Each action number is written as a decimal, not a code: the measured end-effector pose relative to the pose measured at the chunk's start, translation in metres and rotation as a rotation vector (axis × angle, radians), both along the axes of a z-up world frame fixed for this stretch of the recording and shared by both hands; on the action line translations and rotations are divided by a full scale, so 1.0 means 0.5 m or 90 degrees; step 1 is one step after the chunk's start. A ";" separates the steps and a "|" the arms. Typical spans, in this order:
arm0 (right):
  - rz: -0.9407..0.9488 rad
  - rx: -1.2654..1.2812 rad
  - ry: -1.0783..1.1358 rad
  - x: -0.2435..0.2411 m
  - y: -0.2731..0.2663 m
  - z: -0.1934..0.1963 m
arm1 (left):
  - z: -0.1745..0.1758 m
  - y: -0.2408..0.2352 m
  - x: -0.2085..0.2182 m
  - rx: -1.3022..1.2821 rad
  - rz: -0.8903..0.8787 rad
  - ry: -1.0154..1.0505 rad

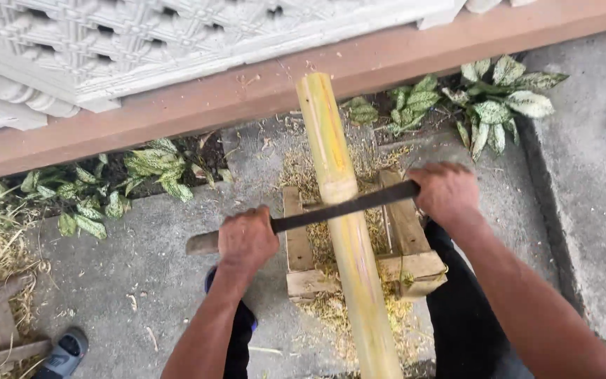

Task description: Shave or scrape the outer layer of a bamboo pole using a machete.

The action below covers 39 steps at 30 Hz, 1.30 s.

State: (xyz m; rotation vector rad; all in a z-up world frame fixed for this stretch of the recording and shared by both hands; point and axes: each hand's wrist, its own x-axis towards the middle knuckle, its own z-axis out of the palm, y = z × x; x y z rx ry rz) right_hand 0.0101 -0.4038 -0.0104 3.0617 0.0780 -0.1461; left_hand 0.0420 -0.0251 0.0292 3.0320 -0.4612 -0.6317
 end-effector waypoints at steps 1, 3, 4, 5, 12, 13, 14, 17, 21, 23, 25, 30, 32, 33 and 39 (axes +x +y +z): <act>-0.026 0.008 0.024 -0.009 -0.001 -0.010 | -0.002 0.000 0.001 0.006 -0.026 -0.032; -0.050 0.017 0.076 -0.043 0.000 -0.017 | 0.002 -0.005 -0.008 0.014 -0.049 -0.037; -0.051 0.034 0.069 -0.068 0.000 -0.008 | 0.010 -0.010 -0.023 0.001 -0.038 -0.025; -0.054 0.053 0.026 -0.055 -0.001 -0.006 | 0.015 -0.016 -0.008 -0.010 -0.030 -0.051; -0.087 0.125 0.013 -0.051 -0.019 -0.070 | 0.024 -0.030 0.006 0.062 -0.060 0.018; -0.108 0.093 0.078 -0.033 -0.014 -0.048 | 0.022 -0.031 0.012 0.071 -0.066 -0.001; -0.131 0.061 0.144 -0.013 -0.010 -0.022 | 0.022 -0.033 0.020 0.080 -0.071 -0.020; -0.143 -0.015 0.210 -0.017 -0.004 -0.036 | 0.024 -0.029 0.039 0.090 -0.095 -0.017; -0.082 0.032 0.080 0.039 -0.035 -0.057 | 0.048 -0.059 0.079 0.031 -0.079 -0.131; -0.091 0.062 0.034 0.075 -0.050 -0.060 | 0.063 -0.074 0.120 0.046 -0.088 -0.138; -0.100 0.115 -0.004 0.029 -0.050 -0.096 | 0.053 -0.075 0.094 0.070 -0.096 -0.097; -0.107 0.137 0.032 0.034 -0.040 -0.020 | 0.078 -0.096 0.066 0.018 0.011 0.009; -0.101 0.124 0.012 0.027 -0.055 0.008 | 0.082 -0.102 0.060 0.000 -0.011 -0.027; -0.082 0.122 0.029 -0.032 -0.051 0.011 | 0.072 -0.088 -0.005 -0.003 -0.017 -0.028; -0.006 0.121 0.071 -0.435 -0.003 0.016 | 0.048 0.003 -0.417 -0.082 -0.026 -0.046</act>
